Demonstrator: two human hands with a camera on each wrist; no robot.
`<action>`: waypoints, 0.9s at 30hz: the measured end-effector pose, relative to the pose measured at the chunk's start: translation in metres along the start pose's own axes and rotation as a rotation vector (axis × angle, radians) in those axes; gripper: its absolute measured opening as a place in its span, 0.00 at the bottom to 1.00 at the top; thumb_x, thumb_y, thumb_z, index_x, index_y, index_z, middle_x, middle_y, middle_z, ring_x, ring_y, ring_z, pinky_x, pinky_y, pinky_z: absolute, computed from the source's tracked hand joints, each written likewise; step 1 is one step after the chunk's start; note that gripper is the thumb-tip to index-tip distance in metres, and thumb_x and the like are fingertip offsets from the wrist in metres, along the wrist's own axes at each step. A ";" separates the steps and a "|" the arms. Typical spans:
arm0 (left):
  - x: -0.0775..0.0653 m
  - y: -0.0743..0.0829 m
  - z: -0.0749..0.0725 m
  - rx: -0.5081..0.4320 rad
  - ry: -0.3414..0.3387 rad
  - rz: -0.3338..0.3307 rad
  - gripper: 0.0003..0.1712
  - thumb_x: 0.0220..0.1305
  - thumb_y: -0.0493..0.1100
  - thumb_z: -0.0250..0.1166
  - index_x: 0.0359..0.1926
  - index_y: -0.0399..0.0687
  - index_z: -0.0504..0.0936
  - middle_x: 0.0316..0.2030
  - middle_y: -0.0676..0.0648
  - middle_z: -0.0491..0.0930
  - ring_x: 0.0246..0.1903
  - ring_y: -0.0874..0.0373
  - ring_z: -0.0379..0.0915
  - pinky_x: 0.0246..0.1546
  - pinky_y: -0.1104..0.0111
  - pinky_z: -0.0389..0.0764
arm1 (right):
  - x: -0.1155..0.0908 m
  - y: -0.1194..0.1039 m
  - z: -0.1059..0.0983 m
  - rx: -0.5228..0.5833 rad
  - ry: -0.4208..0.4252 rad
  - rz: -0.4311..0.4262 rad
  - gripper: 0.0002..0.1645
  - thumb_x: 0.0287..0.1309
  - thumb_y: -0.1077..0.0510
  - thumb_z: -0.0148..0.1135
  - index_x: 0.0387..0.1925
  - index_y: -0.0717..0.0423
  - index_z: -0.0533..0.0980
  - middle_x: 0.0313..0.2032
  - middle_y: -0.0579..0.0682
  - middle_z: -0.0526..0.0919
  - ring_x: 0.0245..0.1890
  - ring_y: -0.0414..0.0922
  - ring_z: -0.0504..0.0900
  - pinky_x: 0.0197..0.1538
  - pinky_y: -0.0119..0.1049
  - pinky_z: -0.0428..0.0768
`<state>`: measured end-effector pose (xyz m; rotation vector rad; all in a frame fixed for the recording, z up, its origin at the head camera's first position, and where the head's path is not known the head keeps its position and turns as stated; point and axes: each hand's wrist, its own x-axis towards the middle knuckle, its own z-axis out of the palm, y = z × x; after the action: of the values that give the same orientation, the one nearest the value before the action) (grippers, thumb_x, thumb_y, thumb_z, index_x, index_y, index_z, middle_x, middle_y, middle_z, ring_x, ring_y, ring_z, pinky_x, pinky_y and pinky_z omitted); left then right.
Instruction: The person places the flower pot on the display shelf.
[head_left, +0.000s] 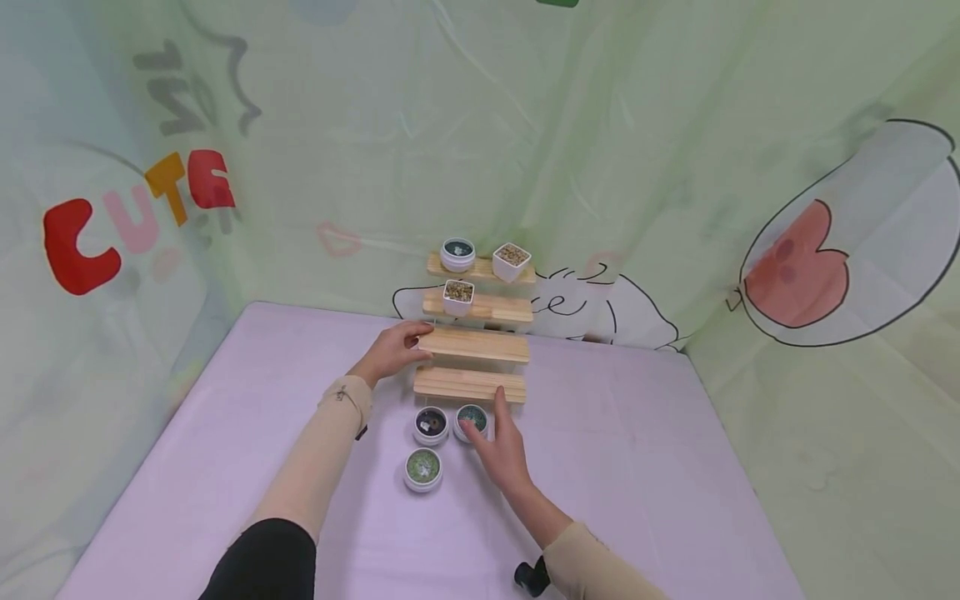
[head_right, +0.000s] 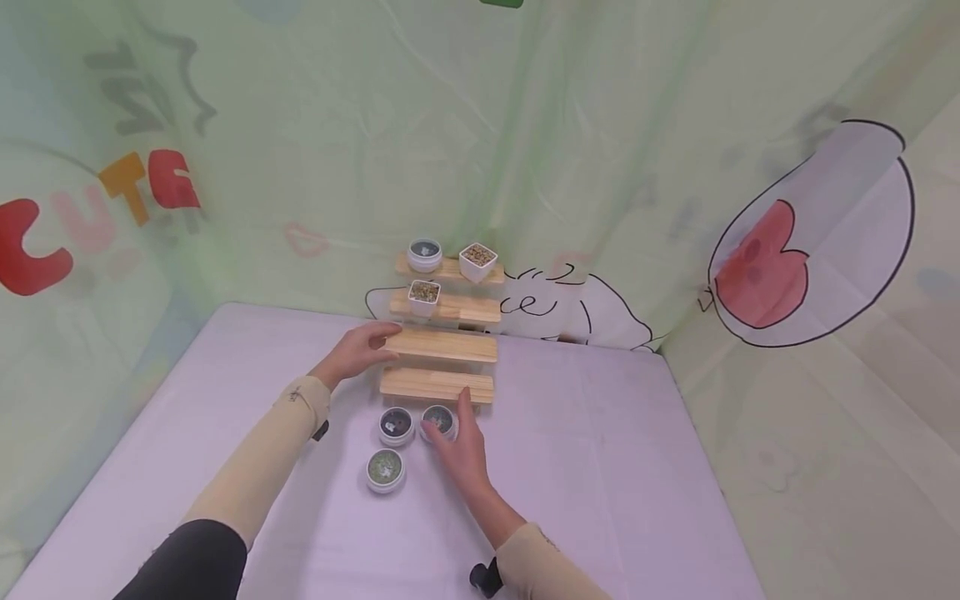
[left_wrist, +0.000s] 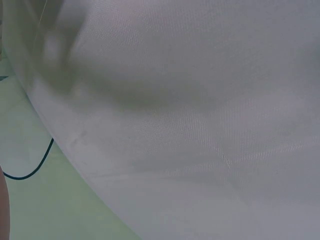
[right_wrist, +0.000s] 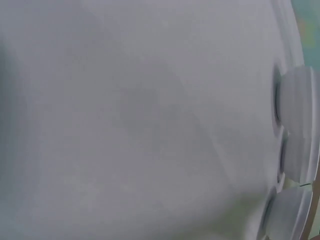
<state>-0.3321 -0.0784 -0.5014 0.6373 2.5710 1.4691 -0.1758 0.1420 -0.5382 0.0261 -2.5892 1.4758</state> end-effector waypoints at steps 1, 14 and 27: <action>0.000 0.000 0.000 0.002 0.000 -0.006 0.33 0.59 0.38 0.71 0.65 0.33 0.71 0.65 0.37 0.68 0.64 0.46 0.66 0.66 0.66 0.71 | -0.002 0.000 0.000 0.004 -0.004 0.005 0.56 0.58 0.47 0.69 0.74 0.66 0.48 0.73 0.63 0.51 0.73 0.57 0.52 0.76 0.50 0.54; 0.004 -0.006 0.000 0.009 0.004 -0.005 0.34 0.59 0.39 0.72 0.64 0.35 0.72 0.64 0.37 0.69 0.64 0.46 0.67 0.66 0.66 0.72 | -0.018 0.012 0.004 0.021 -0.026 0.064 0.54 0.58 0.50 0.69 0.72 0.72 0.51 0.71 0.68 0.53 0.71 0.61 0.55 0.73 0.53 0.58; -0.001 0.000 0.000 -0.006 -0.002 -0.009 0.33 0.60 0.37 0.71 0.65 0.33 0.71 0.65 0.36 0.68 0.65 0.45 0.66 0.66 0.65 0.71 | -0.003 0.020 0.018 0.045 -0.004 0.132 0.55 0.57 0.49 0.70 0.71 0.75 0.52 0.69 0.72 0.56 0.69 0.62 0.60 0.73 0.51 0.60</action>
<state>-0.3317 -0.0789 -0.5011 0.6249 2.5640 1.4720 -0.1772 0.1365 -0.5643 -0.1390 -2.6054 1.5784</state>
